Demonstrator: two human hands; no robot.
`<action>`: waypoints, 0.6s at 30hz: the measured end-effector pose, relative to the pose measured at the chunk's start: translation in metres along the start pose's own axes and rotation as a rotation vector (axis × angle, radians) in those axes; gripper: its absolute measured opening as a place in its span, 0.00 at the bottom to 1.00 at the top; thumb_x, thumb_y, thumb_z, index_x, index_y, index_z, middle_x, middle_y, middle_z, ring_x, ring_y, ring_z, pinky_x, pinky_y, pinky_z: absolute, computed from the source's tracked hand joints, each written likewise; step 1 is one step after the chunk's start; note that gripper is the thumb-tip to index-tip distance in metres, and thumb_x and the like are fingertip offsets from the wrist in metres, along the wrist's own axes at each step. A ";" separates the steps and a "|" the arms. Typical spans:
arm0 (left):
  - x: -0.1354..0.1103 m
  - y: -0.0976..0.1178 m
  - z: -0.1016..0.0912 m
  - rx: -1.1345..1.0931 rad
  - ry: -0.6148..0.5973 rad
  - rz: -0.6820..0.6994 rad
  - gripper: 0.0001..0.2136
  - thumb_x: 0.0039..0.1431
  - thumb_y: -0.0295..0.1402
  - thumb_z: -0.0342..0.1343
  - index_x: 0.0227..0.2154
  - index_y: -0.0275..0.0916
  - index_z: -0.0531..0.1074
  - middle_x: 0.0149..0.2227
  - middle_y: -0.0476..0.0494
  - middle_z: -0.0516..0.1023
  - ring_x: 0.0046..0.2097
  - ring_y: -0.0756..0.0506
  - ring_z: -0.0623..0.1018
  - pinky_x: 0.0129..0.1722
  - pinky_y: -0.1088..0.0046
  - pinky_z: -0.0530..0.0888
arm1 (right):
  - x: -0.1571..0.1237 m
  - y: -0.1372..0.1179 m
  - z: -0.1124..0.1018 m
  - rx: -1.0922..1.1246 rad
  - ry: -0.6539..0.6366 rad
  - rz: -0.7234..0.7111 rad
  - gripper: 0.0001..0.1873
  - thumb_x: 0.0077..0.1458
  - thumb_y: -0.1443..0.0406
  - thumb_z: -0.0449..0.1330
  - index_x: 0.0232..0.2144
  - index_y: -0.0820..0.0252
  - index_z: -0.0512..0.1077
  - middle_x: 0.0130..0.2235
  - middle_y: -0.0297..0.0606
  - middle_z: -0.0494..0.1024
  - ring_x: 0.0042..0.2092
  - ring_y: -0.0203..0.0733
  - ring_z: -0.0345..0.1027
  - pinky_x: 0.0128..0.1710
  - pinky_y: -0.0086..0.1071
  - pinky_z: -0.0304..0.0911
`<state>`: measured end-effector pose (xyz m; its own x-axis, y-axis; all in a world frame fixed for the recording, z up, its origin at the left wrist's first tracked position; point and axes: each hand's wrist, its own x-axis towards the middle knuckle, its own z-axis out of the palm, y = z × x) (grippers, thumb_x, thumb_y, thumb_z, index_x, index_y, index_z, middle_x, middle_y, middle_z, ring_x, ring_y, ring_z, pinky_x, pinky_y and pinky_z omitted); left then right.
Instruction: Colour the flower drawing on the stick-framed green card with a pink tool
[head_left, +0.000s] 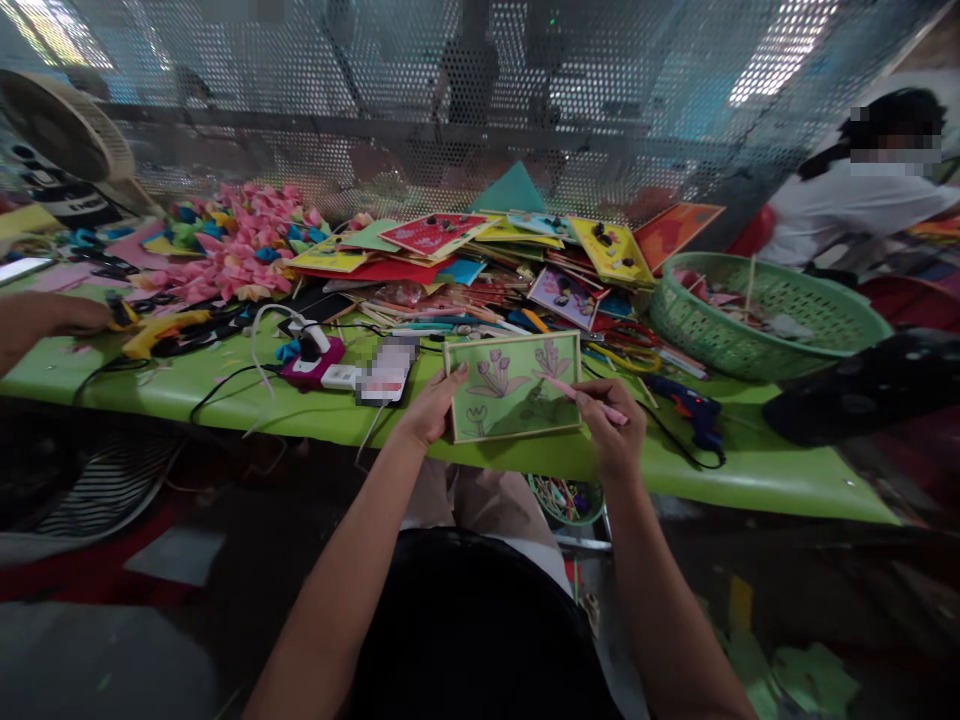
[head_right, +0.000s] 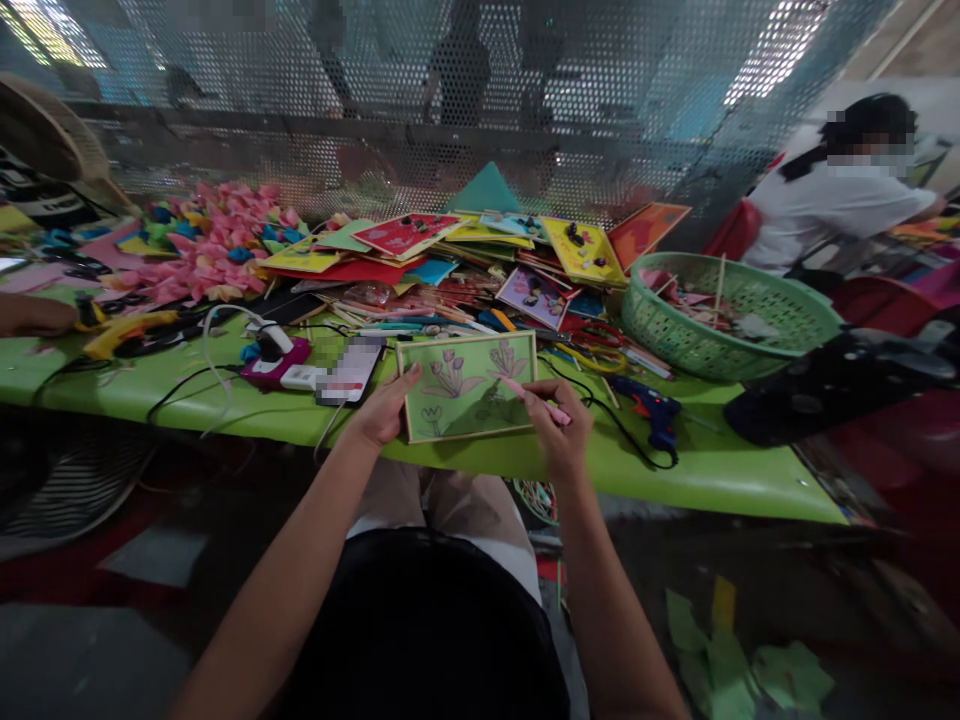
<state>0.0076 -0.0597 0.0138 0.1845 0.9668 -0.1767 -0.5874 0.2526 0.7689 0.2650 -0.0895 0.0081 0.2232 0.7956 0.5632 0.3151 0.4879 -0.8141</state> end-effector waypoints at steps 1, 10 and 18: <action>0.000 0.000 0.000 -0.002 -0.008 0.002 0.18 0.56 0.38 0.71 0.48 0.36 0.81 0.45 0.36 0.87 0.57 0.32 0.83 0.60 0.54 0.78 | 0.000 0.000 0.000 0.004 -0.013 -0.003 0.07 0.57 0.59 0.65 0.34 0.54 0.79 0.32 0.34 0.80 0.33 0.43 0.72 0.36 0.37 0.65; -0.001 0.001 0.001 0.007 0.017 0.016 0.15 0.58 0.36 0.70 0.46 0.36 0.81 0.44 0.37 0.88 0.54 0.34 0.84 0.59 0.55 0.79 | 0.000 -0.002 0.002 0.041 0.040 0.036 0.05 0.56 0.61 0.65 0.33 0.55 0.79 0.31 0.33 0.79 0.33 0.42 0.71 0.34 0.36 0.62; 0.000 0.001 0.002 0.003 0.003 0.011 0.16 0.57 0.37 0.71 0.46 0.36 0.82 0.45 0.35 0.87 0.54 0.34 0.84 0.59 0.55 0.79 | 0.001 -0.003 0.003 0.039 -0.016 0.040 0.06 0.55 0.60 0.65 0.34 0.54 0.79 0.31 0.34 0.81 0.33 0.43 0.72 0.34 0.37 0.64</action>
<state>0.0083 -0.0596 0.0158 0.1756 0.9697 -0.1699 -0.5874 0.2417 0.7724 0.2613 -0.0892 0.0104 0.2204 0.8202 0.5279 0.2698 0.4688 -0.8411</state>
